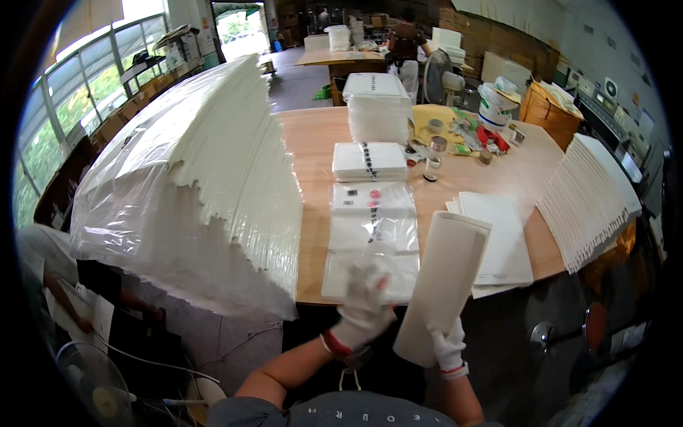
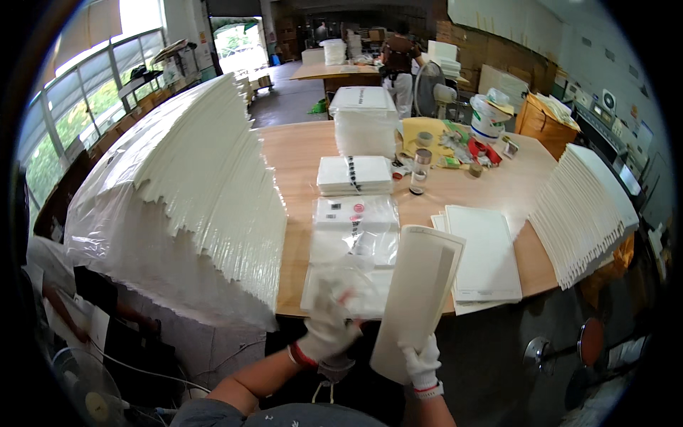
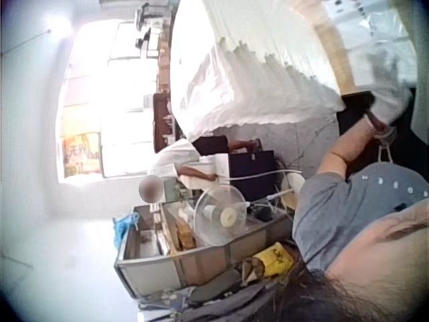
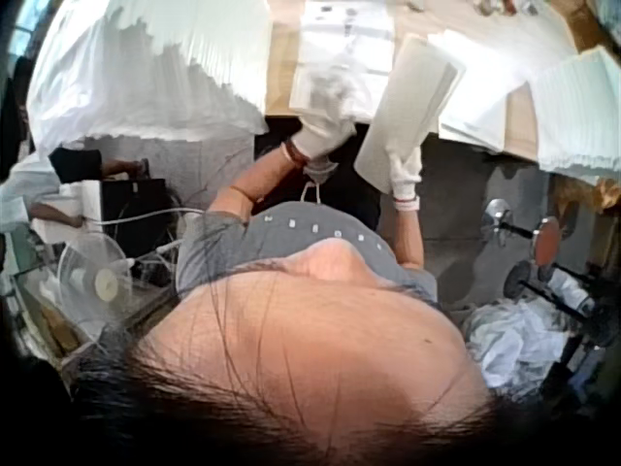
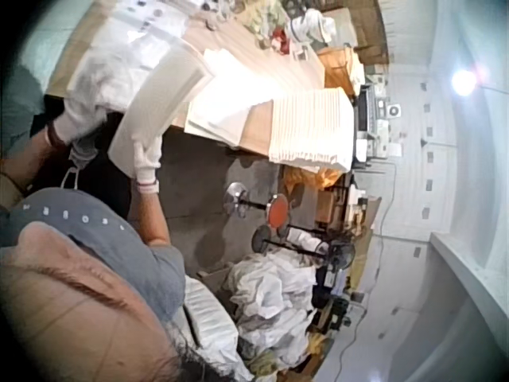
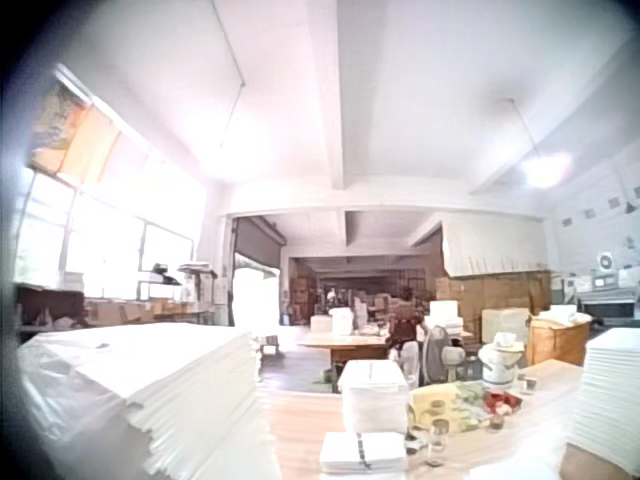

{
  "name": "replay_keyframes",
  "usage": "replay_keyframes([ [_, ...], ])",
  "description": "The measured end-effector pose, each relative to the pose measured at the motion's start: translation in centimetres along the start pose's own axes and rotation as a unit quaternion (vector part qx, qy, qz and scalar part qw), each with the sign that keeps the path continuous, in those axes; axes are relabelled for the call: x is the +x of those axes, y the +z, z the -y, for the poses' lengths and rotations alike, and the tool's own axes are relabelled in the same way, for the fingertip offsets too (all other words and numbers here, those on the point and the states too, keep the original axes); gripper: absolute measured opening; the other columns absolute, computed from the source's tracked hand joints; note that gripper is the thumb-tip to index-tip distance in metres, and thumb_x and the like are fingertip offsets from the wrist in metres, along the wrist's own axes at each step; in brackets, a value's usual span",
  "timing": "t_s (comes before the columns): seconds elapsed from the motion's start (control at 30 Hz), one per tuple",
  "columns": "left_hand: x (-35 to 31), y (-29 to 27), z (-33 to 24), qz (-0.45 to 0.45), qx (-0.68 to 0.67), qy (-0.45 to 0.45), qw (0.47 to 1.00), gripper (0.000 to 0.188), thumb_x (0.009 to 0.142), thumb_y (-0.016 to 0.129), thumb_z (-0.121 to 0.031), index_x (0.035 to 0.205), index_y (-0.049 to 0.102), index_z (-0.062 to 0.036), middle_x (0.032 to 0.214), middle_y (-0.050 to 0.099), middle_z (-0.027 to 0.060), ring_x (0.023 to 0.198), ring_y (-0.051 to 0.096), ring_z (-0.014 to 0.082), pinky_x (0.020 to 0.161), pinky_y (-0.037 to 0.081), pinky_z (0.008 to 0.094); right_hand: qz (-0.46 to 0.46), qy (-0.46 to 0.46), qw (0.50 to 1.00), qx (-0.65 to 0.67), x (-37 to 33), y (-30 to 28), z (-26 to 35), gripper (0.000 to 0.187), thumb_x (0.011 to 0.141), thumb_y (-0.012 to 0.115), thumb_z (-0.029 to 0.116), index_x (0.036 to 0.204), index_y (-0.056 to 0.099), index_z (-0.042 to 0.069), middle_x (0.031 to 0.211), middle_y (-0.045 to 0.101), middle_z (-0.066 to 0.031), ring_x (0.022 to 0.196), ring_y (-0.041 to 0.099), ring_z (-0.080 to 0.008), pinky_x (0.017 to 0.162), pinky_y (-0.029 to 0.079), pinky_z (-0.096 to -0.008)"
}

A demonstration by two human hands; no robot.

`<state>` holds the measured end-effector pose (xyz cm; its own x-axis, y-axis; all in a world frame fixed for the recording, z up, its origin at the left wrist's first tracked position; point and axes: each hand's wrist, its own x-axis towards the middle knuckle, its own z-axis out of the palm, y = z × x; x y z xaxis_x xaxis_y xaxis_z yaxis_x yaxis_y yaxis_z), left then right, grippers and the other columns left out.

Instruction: The person repeatedly picks up stacks of white rectangular items and places them into clear plastic bags on a table. The items are handled one at a time and stacked into a growing pile of packaged units. Other people are visible in the background working at separate tables.

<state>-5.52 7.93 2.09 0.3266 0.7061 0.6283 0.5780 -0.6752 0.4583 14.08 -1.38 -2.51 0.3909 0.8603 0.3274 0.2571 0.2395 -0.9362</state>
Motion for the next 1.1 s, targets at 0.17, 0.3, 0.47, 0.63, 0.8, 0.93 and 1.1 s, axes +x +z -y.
replay_keyframes([
  [0.17, 4.4, 2.3, 15.0, 0.101, -0.367, -0.377, 0.844, 0.062, 0.072, 0.067, -0.023, 0.124, 0.044, 0.0007, 0.115, 0.049, 0.0169, 0.114, 0.038, 0.0397, 0.096, 0.030, 0.0566, 0.167, -0.200, 0.930, -0.259, 1.2, -1.8, 1.3, 0.024, 0.068, 0.065, 0.002, 0.092, 0.064, 0.004, 0.104, 0.061, -0.0183, 0.084, 0.062, -0.0349, 0.071, 0.052, -0.0372],
  [0.3, 2.5, 4.0, 3.9, 0.073, 0.207, 0.112, 0.969, 0.044, 0.073, 0.060, -0.014, 0.112, 0.053, 0.0047, 0.091, 0.062, 0.0159, 0.083, 0.059, 0.0268, 0.079, 0.048, 0.0366, 0.236, -0.088, 0.871, -0.423, 2.2, 1.2, -0.4, 0.028, 0.078, 0.060, 0.026, 0.103, 0.060, 0.013, 0.101, 0.064, -0.0091, 0.072, 0.065, -0.0300, 0.056, 0.051, -0.0408],
  [0.47, -0.3, 9.8, 3.1, 0.156, -0.211, 0.031, 0.964, 0.039, 0.074, 0.057, -0.017, 0.111, 0.056, -0.0039, 0.096, 0.062, 0.0182, 0.078, 0.056, 0.0344, 0.082, 0.044, 0.0446, 0.285, 0.125, 0.803, -0.508, 5.3, 4.0, -1.3, 0.052, 0.077, 0.060, 0.048, 0.116, 0.053, 0.014, 0.103, 0.061, -0.0135, 0.085, 0.064, -0.0331, 0.066, 0.051, -0.0441],
  [0.63, -2.7, 9.5, 9.3, 0.166, 0.053, 0.075, 0.982, 0.040, 0.076, 0.055, -0.016, 0.115, 0.054, -0.0057, 0.098, 0.062, 0.0162, 0.081, 0.057, 0.0335, 0.079, 0.046, 0.0375, -0.005, -0.007, 0.894, -0.449, 8.4, 7.5, -8.5, 0.056, 0.082, 0.057, 0.040, 0.127, 0.041, 0.010, 0.111, 0.057, -0.0220, 0.101, 0.057, -0.0351, 0.086, 0.044, -0.0429],
  [0.8, -2.5, 7.8, 19.7, -0.003, 0.253, 0.018, 0.967, 0.035, 0.078, 0.052, -0.009, 0.113, 0.052, -0.0020, 0.091, 0.060, 0.0150, 0.079, 0.058, 0.0261, 0.072, 0.048, 0.0349, 0.174, 0.130, 0.869, -0.444, 13.0, 10.0, -5.7, 0.051, 0.087, 0.051, 0.027, 0.130, 0.036, 0.005, 0.100, 0.059, -0.0209, 0.092, 0.060, -0.0334, 0.077, 0.045, -0.0456],
  [0.93, -1.9, 4.9, 17.7, 0.041, -0.165, -0.362, 0.916, 0.022, 0.081, 0.050, -0.002, 0.103, 0.052, -0.0008, 0.085, 0.058, 0.0120, 0.076, 0.058, 0.0218, 0.068, 0.047, 0.0324, 0.194, 0.118, 0.791, -0.568, 11.6, 7.9, -12.6, 0.055, 0.087, 0.045, 0.022, 0.136, 0.024, 0.009, 0.081, 0.065, -0.0055, 0.063, 0.064, -0.0261, 0.036, 0.041, -0.0515],
  [1.1, -7.3, 2.3, 14.7, 0.090, -0.157, -0.381, 0.907, 0.013, 0.082, 0.050, 0.000, 0.094, 0.046, 0.0002, 0.085, 0.050, 0.0113, 0.073, 0.052, 0.0226, 0.063, 0.045, 0.0338, 0.244, 0.090, 0.817, -0.514, 5.5, 5.4, -10.9, 0.070, 0.086, 0.050, 0.024, 0.143, 0.011, 0.010, 0.081, 0.064, -0.0088, 0.065, 0.065, -0.0273, 0.037, 0.041, -0.0492],
])
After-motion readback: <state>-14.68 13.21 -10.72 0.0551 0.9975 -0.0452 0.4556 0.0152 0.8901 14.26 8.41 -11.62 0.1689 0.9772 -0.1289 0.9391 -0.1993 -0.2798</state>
